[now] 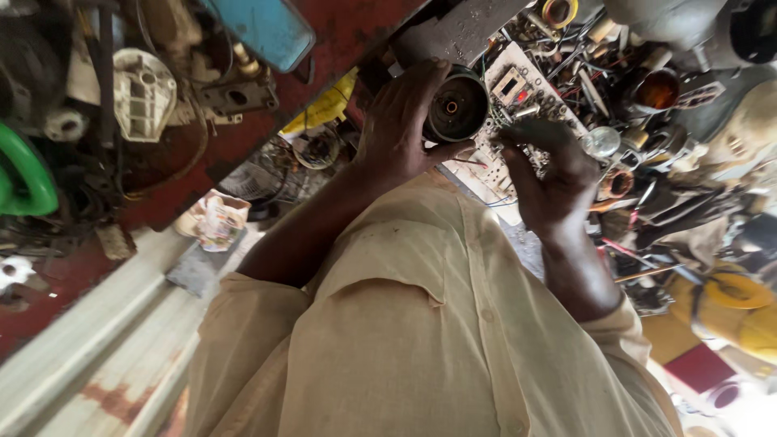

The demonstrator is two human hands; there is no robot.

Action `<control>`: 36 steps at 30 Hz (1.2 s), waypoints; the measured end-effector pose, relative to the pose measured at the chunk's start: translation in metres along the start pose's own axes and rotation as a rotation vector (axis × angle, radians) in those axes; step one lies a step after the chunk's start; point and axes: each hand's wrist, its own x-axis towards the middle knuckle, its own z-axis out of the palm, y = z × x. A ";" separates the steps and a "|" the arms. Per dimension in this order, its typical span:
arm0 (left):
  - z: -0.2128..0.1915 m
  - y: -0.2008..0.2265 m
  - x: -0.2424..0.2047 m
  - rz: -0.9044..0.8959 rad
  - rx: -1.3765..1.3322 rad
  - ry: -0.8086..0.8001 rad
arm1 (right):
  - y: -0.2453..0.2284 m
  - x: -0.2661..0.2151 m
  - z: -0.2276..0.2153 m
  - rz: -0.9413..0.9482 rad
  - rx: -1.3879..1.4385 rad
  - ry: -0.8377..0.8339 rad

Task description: The person holds a metal cylinder and repeatedly hammers its rim with a hammer. They then use a red marker to draw lines on the cylinder's interior and exterior surfaces. The person continues hammering the cylinder and briefly picks up a small metal ring before resuming hammering.

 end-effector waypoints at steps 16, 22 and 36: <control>-0.018 0.000 0.006 -0.051 -0.078 -0.003 | 0.007 0.047 0.038 -0.132 -0.385 -0.148; -0.026 0.001 0.010 -0.105 -0.197 -0.044 | 0.003 0.050 0.036 -0.162 -0.408 -0.191; -0.037 0.002 0.032 -0.149 -0.114 -0.173 | 0.004 0.055 0.035 -0.185 -0.464 -0.236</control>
